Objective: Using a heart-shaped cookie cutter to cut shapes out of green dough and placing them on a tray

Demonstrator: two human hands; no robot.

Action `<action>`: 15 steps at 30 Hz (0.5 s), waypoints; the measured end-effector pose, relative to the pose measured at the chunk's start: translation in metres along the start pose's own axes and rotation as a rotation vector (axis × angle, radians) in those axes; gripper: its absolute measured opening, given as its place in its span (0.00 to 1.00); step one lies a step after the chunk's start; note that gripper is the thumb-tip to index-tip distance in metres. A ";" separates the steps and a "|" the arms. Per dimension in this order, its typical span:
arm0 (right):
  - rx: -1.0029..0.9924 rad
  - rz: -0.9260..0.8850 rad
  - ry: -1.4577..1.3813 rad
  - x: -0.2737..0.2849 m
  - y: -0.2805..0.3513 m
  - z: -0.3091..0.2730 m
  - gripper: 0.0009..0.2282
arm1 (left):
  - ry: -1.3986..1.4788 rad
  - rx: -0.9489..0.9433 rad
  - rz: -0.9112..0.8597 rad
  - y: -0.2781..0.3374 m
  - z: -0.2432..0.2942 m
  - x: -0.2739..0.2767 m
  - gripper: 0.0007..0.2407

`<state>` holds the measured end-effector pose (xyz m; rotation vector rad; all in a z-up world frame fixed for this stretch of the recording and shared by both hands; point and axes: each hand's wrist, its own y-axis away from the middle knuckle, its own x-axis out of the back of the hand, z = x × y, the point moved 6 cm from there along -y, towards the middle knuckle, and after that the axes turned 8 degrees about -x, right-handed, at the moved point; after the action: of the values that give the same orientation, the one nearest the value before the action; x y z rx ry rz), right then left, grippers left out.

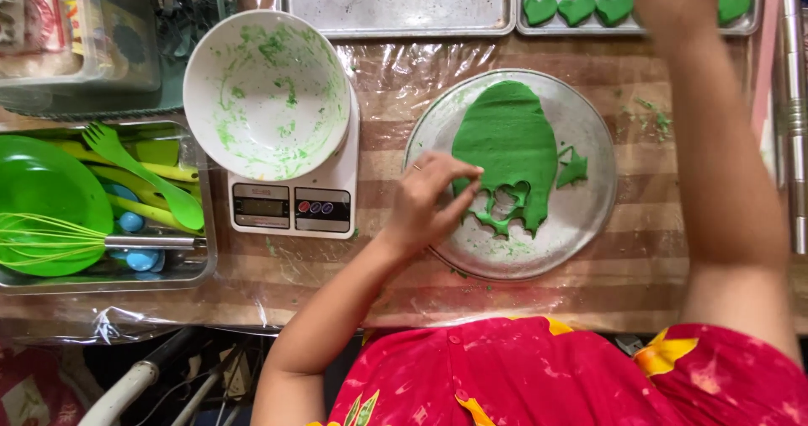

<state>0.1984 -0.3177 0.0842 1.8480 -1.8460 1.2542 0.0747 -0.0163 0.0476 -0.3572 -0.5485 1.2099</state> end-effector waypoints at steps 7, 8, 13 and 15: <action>-0.416 -0.548 0.318 -0.003 0.086 -0.099 0.25 | -0.421 0.018 -0.147 -0.003 0.001 0.002 0.09; -0.606 -0.682 0.365 -0.003 0.102 -0.103 0.30 | -0.434 0.009 -0.146 -0.004 0.000 0.002 0.08; -0.284 -0.408 0.306 -0.006 0.140 -0.112 0.31 | -0.508 -0.166 -0.170 -0.006 0.012 -0.005 0.06; -0.175 -0.286 0.254 -0.015 0.148 -0.122 0.29 | -0.522 -0.217 -0.191 -0.003 0.013 -0.012 0.06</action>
<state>0.0190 -0.2473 0.0897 1.6974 -1.4513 1.1266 0.0665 -0.0284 0.0570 -0.1616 -1.1459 1.0580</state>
